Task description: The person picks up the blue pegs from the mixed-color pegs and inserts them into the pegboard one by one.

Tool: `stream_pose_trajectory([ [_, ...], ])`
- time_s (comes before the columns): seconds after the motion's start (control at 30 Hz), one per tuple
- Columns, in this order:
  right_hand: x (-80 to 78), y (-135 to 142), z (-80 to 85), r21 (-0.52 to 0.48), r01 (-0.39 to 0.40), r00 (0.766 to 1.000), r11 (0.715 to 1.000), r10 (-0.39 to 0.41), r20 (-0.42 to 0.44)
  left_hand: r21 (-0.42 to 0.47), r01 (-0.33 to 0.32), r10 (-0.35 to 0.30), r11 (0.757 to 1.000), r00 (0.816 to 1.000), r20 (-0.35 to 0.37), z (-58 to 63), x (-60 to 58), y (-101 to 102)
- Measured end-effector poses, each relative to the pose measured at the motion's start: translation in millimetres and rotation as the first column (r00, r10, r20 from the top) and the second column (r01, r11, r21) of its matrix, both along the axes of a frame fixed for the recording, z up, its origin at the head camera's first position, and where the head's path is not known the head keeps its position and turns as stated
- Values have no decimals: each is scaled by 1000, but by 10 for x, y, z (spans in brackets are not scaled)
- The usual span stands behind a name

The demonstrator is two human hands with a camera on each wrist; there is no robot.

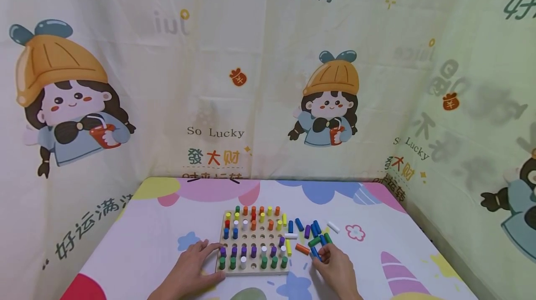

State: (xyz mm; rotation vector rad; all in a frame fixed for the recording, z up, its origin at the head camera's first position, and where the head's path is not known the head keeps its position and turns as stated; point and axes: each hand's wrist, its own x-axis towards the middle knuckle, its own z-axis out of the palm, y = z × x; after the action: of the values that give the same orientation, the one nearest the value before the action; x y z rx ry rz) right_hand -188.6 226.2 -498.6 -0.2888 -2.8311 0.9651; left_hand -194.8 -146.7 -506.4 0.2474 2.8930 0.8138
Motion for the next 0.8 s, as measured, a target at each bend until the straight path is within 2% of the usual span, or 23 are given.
stream_pose_trajectory([
  [0.1,7,9,4,-27,-13,998,1000,12,-54,-2,-2,2,1000,1000,-2,0,-9,2],
  [0.3,-2,2,-3,-79,-11,994,997,3,-107,-6,-5,5,1000,1000,-2,-2,-12,1],
  [0.6,-20,-103,54,-144,-14,994,989,-2,-113,-13,-12,12,1000,1000,7,-10,-21,6],
  [0.8,-34,-179,97,-160,-42,988,986,17,-156,-12,-7,7,1000,1000,6,-13,-26,3],
])
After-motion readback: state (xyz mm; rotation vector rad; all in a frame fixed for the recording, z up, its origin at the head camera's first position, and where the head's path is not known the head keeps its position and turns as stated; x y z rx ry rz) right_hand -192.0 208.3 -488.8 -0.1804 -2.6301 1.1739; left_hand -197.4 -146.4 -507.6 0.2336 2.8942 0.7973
